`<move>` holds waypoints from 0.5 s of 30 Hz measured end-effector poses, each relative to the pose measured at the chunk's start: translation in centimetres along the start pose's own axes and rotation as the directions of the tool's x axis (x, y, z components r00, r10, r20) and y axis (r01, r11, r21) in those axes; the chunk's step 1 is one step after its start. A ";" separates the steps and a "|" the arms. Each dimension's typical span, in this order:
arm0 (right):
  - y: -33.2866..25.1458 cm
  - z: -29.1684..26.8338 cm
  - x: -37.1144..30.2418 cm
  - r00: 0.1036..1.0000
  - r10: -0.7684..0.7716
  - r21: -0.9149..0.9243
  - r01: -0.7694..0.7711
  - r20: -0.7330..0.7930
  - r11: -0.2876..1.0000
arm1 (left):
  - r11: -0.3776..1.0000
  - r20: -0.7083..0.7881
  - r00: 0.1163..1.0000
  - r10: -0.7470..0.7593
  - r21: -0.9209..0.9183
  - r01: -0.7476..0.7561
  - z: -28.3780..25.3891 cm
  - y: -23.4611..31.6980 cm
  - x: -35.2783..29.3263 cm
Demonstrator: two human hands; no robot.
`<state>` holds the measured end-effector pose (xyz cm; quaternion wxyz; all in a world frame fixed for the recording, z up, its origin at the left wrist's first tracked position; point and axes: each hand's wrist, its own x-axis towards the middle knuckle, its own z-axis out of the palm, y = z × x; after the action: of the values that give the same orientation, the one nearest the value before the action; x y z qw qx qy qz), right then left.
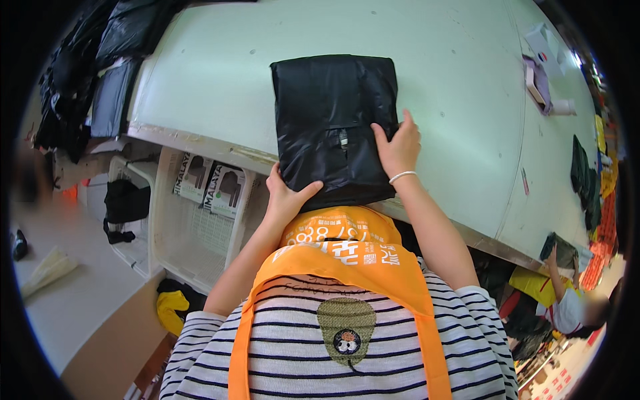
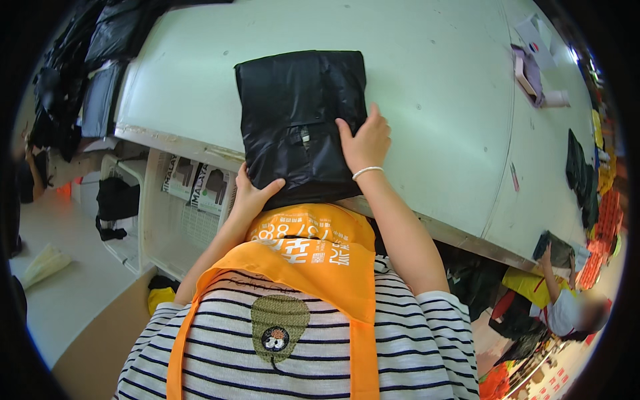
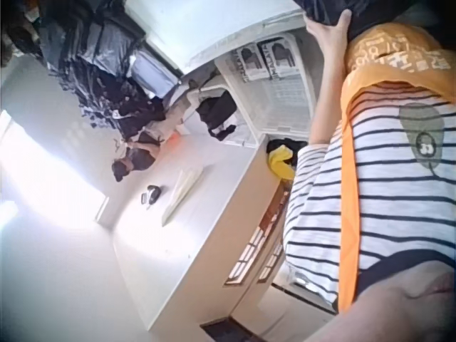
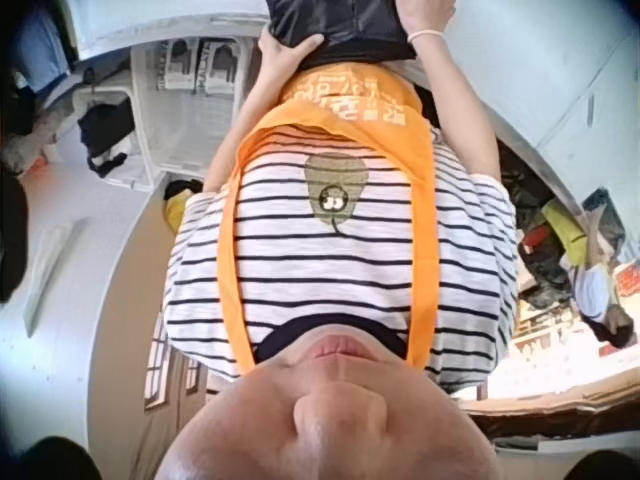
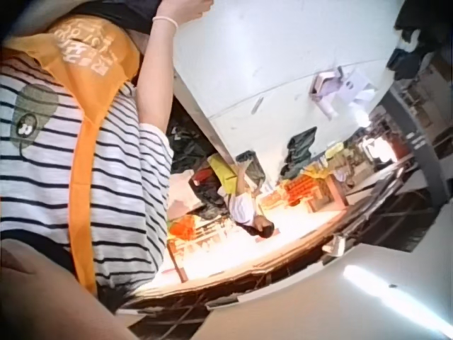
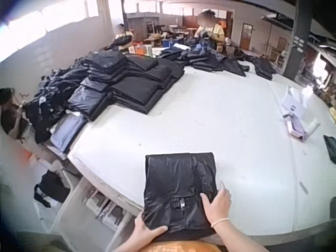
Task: The person folds a black jacket on a table, zips it, and places it into a white basket. They then pick up a blue strap, attach a tag, and place it into the basket. Finally, they pick up another black jacket and begin to fold it.
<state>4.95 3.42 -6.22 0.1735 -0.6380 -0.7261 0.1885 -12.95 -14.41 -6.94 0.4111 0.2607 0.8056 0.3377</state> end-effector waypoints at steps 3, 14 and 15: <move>2.1 1.4 0.4 0.978 0.187 0.171 -0.201 0.093 0.965 | 0.975 -0.022 0.998 -0.054 -0.215 0.048 0.6 -2.2 1.4; 0.2 -1.4 -1.6 0.872 0.131 0.784 -0.483 0.472 0.391 | 0.929 0.094 0.992 -0.080 -0.353 0.109 -0.3 -1.5 2.1; -0.8 -2.9 -1.8 0.824 0.017 0.774 -0.539 0.566 0.331 | 0.922 0.090 0.990 -0.105 -0.365 0.131 -0.8 -1.1 2.1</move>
<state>5.91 1.72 -3.36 0.2807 -0.4874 -0.3907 0.7287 -14.90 -13.93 -8.38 0.4999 0.1411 0.7271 0.4489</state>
